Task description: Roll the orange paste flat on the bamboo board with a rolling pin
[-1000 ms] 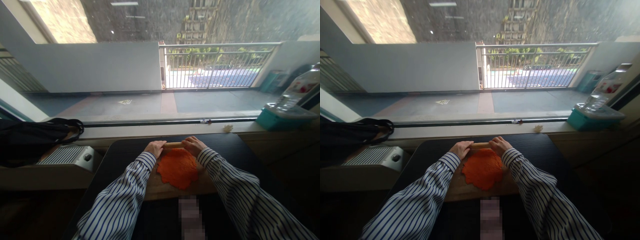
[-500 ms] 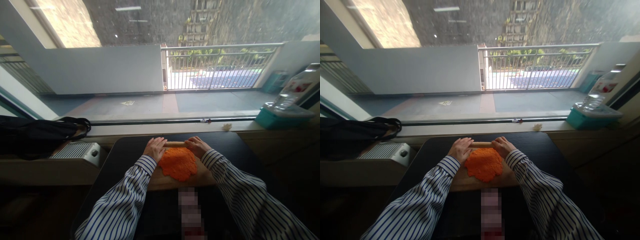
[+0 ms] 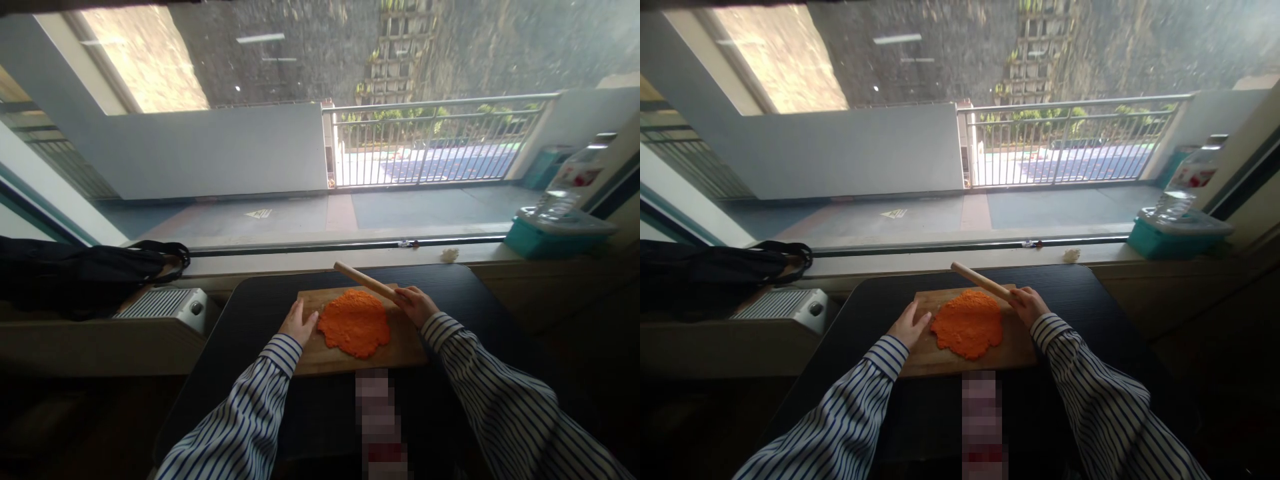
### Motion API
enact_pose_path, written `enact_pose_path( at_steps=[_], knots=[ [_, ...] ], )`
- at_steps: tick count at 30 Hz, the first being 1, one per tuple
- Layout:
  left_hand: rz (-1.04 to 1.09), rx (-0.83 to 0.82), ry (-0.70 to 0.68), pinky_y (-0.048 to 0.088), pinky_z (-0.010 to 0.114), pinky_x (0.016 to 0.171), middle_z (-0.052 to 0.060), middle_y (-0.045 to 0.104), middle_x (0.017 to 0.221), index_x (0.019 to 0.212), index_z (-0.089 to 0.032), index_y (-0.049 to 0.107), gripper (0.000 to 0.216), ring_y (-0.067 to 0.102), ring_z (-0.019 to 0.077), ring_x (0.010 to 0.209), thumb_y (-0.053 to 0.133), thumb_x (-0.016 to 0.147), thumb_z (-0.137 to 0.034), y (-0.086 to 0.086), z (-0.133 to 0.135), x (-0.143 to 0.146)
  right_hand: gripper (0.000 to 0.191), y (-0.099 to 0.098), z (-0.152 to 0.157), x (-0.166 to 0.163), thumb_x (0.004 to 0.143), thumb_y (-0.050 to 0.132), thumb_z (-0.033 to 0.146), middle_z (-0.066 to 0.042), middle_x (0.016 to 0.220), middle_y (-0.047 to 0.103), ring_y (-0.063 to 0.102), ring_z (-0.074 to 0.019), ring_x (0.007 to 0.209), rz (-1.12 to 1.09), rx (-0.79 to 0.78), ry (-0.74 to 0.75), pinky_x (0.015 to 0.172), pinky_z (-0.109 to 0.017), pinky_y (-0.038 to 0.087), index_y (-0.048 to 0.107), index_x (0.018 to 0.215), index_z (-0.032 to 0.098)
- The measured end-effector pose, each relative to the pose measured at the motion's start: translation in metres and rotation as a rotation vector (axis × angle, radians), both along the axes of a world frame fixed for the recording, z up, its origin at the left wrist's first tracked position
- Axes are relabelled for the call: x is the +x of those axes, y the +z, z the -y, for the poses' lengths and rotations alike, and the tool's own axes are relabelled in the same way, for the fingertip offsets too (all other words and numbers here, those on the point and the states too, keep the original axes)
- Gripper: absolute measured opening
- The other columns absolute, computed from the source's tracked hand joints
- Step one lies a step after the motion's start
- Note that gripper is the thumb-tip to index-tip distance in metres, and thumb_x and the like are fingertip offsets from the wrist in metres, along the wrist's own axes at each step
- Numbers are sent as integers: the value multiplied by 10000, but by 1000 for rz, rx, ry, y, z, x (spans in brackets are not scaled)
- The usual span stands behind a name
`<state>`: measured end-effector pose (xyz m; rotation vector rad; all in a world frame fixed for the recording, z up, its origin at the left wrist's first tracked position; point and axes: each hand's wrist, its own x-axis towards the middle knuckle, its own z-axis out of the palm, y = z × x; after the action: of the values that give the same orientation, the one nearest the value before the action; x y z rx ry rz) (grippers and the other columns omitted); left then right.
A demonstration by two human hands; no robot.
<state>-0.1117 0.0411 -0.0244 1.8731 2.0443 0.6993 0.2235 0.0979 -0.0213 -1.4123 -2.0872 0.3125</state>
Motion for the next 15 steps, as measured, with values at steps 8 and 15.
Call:
enact_pose_path(
  at_steps=[8, 15],
  knots=[
    [48, 8, 5, 369, 402, 1007, 166, 498, 1282, 1225, -100, 459, 506, 423, 255, 1215, 489, 796, -368, 5, 0, 6, 250, -1, 4, 1, 774, 528, 236, -66, 877, 631, 597, -192, 809, 3, -34, 15, 767, -323, 484, 663, 977, 179],
    [34, 2, 1, 368, 427, 1005, 177, 504, 1272, 1215, -79, 480, 508, 430, 271, 1206, 502, 785, -350, 9, -7, 9, 255, -4, 2, 2, 792, 513, 264, -88, 889, 629, 594, -198, 792, 23, 4, 17, 752, -330, 489, 674, 969, 174]
  ],
)
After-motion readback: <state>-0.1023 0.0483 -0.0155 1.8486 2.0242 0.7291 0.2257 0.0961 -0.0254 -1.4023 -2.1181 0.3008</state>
